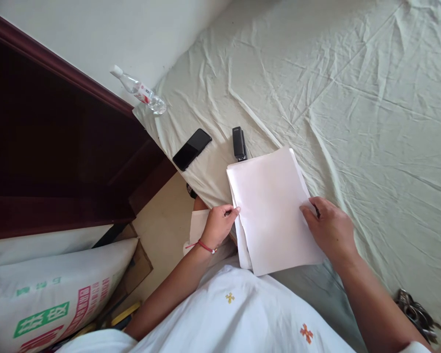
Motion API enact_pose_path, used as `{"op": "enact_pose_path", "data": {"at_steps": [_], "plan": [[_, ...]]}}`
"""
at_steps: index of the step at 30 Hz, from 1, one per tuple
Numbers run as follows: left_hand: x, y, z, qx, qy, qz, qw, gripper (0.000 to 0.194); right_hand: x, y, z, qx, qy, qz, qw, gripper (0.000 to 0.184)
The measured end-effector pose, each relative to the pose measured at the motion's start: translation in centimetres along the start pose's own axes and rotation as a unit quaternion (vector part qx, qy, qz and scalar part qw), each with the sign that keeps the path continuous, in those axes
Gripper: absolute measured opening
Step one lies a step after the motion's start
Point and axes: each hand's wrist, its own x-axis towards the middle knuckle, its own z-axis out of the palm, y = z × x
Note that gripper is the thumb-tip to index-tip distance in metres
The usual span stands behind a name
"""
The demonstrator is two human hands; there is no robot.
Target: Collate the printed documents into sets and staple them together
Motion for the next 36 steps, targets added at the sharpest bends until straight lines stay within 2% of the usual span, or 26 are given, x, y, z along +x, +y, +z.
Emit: {"op": "enact_pose_path", "data": {"at_steps": [2, 4, 5, 6, 8, 10, 11, 14, 17, 18, 20, 22, 23, 26, 29, 31, 33, 34, 36], "plan": [[0.0, 0.4, -0.1, 0.017, 0.003, 0.003, 1.0, 0.041, -0.2, -0.3, -0.2, -0.04, 0.048, -0.044, 0.997, 0.043], [0.1, 0.5, -0.1, 0.021, 0.003, 0.004, 1.0, 0.042, 0.1, -0.9, -0.7, -0.085, 0.1, -0.121, 0.984, 0.048], [0.1, 0.4, -0.1, 0.019, 0.002, 0.004, 1.0, 0.043, 0.5, -1.4, -1.1, -0.109, 0.095, -0.166, 0.976, 0.045], [0.2, 0.4, -0.1, 0.017, -0.001, 0.003, 1.0, 0.043, 1.0, -1.9, -1.5, -0.132, 0.063, -0.208, 0.967, 0.04], [0.2, 0.3, -0.1, 0.014, -0.007, 0.003, 1.0, 0.044, 2.7, -3.5, -2.4, -0.179, -0.07, -0.265, 0.945, 0.027], [0.2, 0.3, 0.0, 0.012, -0.01, 0.001, 1.0, 0.044, 4.9, -5.4, -3.0, -0.219, -0.186, -0.258, 0.923, 0.019], [0.2, 0.2, 0.0, 0.01, -0.012, -0.002, 1.0, 0.044, 6.1, -6.5, -3.2, -0.235, -0.206, -0.253, 0.915, 0.019], [0.1, 0.2, 0.1, -0.007, -0.017, -0.018, 1.0, 0.045, 9.3, -9.4, -3.4, -0.254, -0.224, -0.279, 0.899, 0.026], [0.1, 0.1, 0.2, -0.004, -0.015, -0.023, 1.0, 0.045, 10.2, -10.6, -3.4, -0.261, -0.248, -0.294, 0.885, 0.022], [0.1, 0.0, 0.2, 0.002, -0.012, -0.022, 1.0, 0.044, 9.7, -10.3, -3.3, -0.25, -0.258, -0.304, 0.882, 0.023], [0.2, 0.0, 0.2, 0.014, -0.007, -0.018, 1.0, 0.041, 7.7, -9.0, -2.8, -0.201, -0.278, -0.331, 0.879, 0.036], [0.2, 0.2, 0.1, 0.016, -0.009, -0.019, 1.0, 0.039, 4.6, -7.0, -2.0, -0.164, -0.269, -0.331, 0.889, 0.058], [0.2, 0.3, 0.0, 0.014, -0.012, -0.021, 1.0, 0.037, 2.9, -6.0, -1.4, -0.142, -0.26, -0.326, 0.898, 0.064], [0.1, 0.7, -0.1, 0.011, -0.018, -0.028, 0.999, 0.034, -1.7, -3.5, 0.2, -0.087, -0.23, -0.288, 0.926, 0.053], [0.0, 1.1, -0.2, 0.02, -0.016, -0.027, 0.999, 0.03, -3.5, -3.0, 0.7, -0.068, -0.236, -0.275, 0.929, 0.051], [0.0, 1.2, -0.2, 0.023, -0.015, -0.023, 0.999, 0.028, -2.6, -4.0, 0.2, -0.094, -0.27, -0.279, 0.917, 0.05], [0.0, 1.2, -0.1, 0.024, -0.015, -0.017, 0.999, 0.027, -0.1, -5.6, -0.8, -0.14, -0.294, -0.287, 0.901, 0.041], [0.0, 1.2, -0.1, 0.024, -0.014, -0.015, 1.0, 0.027, 1.6, -6.5, -1.2, -0.168, -0.283, -0.29, 0.899, 0.031], [0.0, 1.2, 0.0, 0.018, -0.009, -0.019, 1.0, 0.026, 5.3, -8.3, -1.5, -0.183, -0.241, -0.287, 0.909, 0.031]]}}
